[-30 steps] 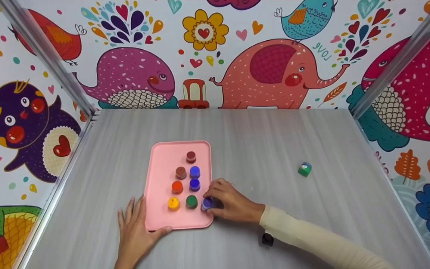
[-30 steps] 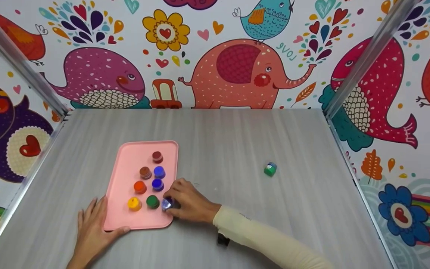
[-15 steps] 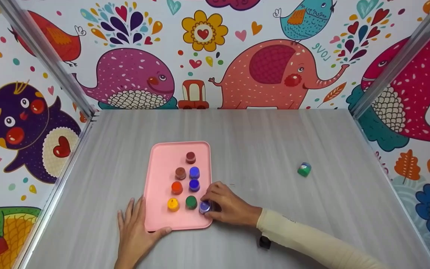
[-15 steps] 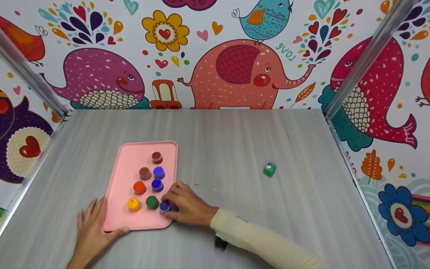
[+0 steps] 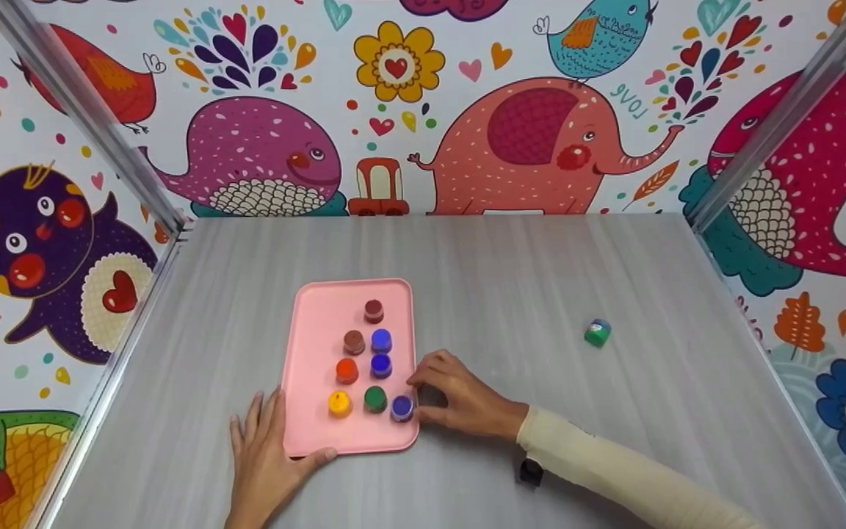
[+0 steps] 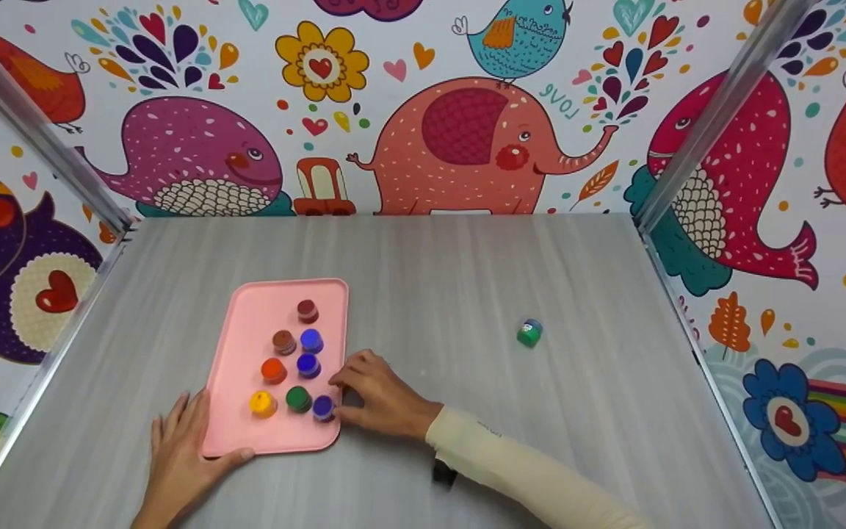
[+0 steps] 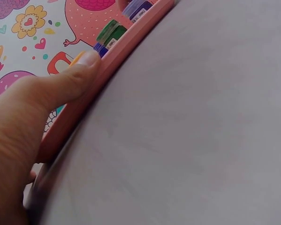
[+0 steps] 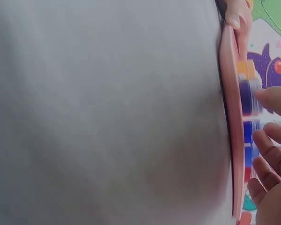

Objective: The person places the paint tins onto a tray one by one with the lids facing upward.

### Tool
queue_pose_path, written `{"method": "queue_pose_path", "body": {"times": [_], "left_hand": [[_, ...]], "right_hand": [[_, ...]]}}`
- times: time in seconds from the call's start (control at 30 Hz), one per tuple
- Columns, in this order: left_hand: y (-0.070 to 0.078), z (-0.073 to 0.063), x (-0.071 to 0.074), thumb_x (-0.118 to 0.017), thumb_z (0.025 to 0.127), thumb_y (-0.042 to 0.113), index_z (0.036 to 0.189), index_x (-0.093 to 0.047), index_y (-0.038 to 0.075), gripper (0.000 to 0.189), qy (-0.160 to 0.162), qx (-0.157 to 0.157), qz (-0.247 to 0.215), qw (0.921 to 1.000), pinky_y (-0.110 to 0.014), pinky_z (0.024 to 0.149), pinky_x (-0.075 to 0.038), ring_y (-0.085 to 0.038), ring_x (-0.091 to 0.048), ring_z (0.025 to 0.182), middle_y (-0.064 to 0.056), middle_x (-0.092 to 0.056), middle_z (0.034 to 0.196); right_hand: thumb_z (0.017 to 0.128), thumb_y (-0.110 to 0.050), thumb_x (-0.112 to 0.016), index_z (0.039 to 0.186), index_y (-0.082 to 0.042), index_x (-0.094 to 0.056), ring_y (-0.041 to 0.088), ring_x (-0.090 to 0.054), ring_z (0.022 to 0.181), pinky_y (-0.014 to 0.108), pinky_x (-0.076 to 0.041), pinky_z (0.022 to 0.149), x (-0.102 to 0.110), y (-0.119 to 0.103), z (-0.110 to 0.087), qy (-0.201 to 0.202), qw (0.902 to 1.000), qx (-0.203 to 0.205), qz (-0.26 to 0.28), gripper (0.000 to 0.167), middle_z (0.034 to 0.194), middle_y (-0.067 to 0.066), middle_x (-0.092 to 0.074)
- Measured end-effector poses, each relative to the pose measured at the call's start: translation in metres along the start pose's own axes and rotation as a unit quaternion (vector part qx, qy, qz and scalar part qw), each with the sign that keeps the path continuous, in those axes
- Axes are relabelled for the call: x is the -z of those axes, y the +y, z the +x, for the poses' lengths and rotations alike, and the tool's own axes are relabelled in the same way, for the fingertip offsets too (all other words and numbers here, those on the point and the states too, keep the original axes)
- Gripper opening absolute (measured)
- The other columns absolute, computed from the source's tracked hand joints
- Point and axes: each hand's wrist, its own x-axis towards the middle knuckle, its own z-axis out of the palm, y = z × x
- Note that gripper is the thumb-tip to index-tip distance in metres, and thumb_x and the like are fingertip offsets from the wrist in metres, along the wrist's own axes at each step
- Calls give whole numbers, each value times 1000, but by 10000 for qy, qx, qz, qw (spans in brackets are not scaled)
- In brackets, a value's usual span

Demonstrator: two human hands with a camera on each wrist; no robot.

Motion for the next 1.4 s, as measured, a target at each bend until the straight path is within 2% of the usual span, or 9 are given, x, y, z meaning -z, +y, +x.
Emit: {"method": "queue_pose_path", "body": {"times": [0.3, 0.4, 0.57, 0.73, 0.83, 1.03, 1.3, 1.4], "left_hand": [[-1, 0, -2, -79, 69, 92, 172, -22, -3, 152, -17, 68, 22, 10000, -72, 126, 22, -55, -7, 165, -32, -26, 176], [-2, -1, -2, -82, 70, 88, 171, -24, -5, 149, 53, -17, 24, 10000, -73, 126, 20, -56, -8, 164, -33, -28, 175], [-3, -1, -2, -85, 73, 82, 170, -25, -6, 145, 133, -159, 36, 9998, -76, 127, 14, -57, -11, 163, -34, -31, 173], [-3, -1, -2, -83, 72, 86, 171, -24, -6, 147, 63, -104, 56, 9999, -76, 127, 15, -57, -10, 163, -35, -29, 173], [-3, 0, -2, -83, 71, 87, 171, -24, -6, 148, 44, -64, 50, 10000, -76, 127, 15, -57, -9, 164, -35, -28, 174], [-2, 1, -2, -82, 71, 88, 171, -23, -7, 150, -36, 27, 29, 10000, -76, 126, 17, -57, -8, 164, -35, -26, 175], [-2, 1, -2, -81, 70, 90, 172, -23, -5, 151, -36, 92, 54, 9999, -74, 126, 19, -57, -8, 164, -34, -27, 175], [-1, 1, -1, -80, 71, 90, 171, -23, -6, 150, -29, 57, 74, 10000, -74, 126, 19, -56, -8, 164, -34, -27, 175]], "right_hand": [[96, -18, -89, 128, -5, -74, 20, -56, 121, 38, -55, 104, 15, 18, -15, 407, 9991, 29, -145, 37, 122, 6, -70], [96, -17, -89, 127, -4, -73, 21, -56, 121, 39, -54, 104, 20, 23, -19, 497, 9987, -33, -129, 37, 122, 7, -69], [97, -16, -88, 129, -4, -73, 22, -55, 122, 40, -53, 105, 30, 30, -27, 570, 9979, -321, -8, 37, 122, 9, -69], [97, -15, -88, 131, -6, -74, 19, -54, 124, 37, -53, 107, 39, 38, -37, 610, 9954, -738, -11, 37, 124, 7, -69], [96, -13, -88, 130, -6, -74, 21, -55, 124, 36, -53, 106, 43, 43, -43, 696, 9945, -785, -29, 37, 123, 7, -70], [97, -11, -87, 127, -3, -73, 24, -56, 120, 37, -53, 102, 50, 52, -54, 917, 9938, -604, -173, 34, 120, 9, -71], [97, -11, -87, 126, -4, -75, 24, -55, 122, 28, -49, 105, 61, 56, -66, 1062, 9897, -964, -7, 32, 122, 8, -71], [97, -12, -87, 126, -4, -75, 24, -56, 124, 28, -49, 107, 65, 57, -71, 1106, 9871, -1157, -10, 33, 124, 6, -71]]}}
